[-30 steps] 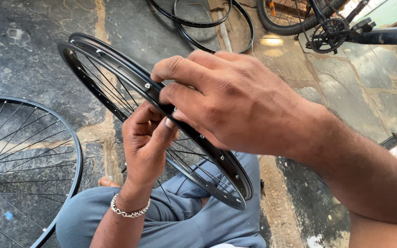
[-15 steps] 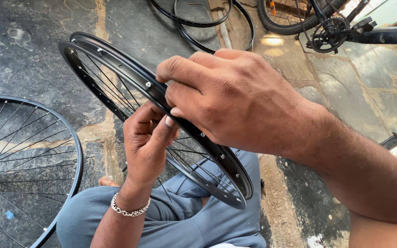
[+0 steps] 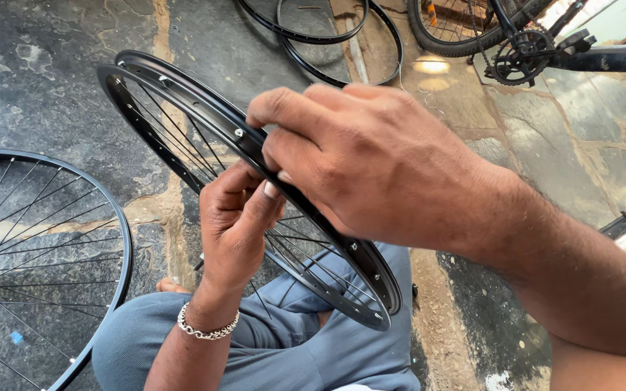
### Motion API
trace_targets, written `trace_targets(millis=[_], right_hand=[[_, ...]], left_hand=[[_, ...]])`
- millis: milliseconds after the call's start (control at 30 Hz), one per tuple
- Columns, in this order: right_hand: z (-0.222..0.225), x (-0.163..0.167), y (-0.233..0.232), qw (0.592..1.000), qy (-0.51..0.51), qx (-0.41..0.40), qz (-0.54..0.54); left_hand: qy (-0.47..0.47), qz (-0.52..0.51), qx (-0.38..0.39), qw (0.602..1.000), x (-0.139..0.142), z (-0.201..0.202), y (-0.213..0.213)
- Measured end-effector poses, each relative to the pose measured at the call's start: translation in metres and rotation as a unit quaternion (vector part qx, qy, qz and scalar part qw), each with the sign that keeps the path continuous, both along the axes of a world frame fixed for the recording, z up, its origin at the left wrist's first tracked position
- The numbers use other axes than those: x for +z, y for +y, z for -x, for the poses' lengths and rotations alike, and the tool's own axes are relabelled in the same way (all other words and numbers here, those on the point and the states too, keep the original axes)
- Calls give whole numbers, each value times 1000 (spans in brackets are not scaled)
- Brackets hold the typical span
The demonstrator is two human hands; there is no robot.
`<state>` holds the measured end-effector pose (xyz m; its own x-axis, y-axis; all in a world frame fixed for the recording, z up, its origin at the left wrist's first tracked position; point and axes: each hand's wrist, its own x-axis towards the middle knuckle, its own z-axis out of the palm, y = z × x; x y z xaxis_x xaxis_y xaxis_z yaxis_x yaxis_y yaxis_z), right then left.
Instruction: The person sits on the ground and assembles a bicycle wheel by inserting spokes into the rim and hub. They manipulate the spokes and rim by hand, rotating the wheel to access different sections and ensuring the spokes are properly seated.
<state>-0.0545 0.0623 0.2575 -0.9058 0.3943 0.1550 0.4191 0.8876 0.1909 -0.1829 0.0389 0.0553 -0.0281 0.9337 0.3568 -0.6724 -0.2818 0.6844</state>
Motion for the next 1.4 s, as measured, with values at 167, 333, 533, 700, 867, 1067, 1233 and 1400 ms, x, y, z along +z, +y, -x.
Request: trace_targets(millis=[167,333,533,700,867,1067,1233,1400], right_hand=[[1,2,2,998,32,23,42],[3,0,2,1000,-8,2,-15],[0,1,0,1000,8,8,4],[3,-3,0,999,-12,-4,-50],[2,-2,-1,999,37,30,3],[1,-5,1,999,2,4,-38],[3,-5,-1,999,9,6,-34],[1,-3,-1,999,23,4,35]], left_hand=[[-8,6,-4,1000,0,1,0],[4,-2,-6,1000,2,1,1],[-18,17,15,1000,9,0,-4],[13,-2,38,999,14,0,-7],[33,8,54,998,12,0,-8],[4,9,33,999,5,-5,-6],[-46,25,30,998,10,-4,-7],[-24,21,21,999,11,-2,-6]])
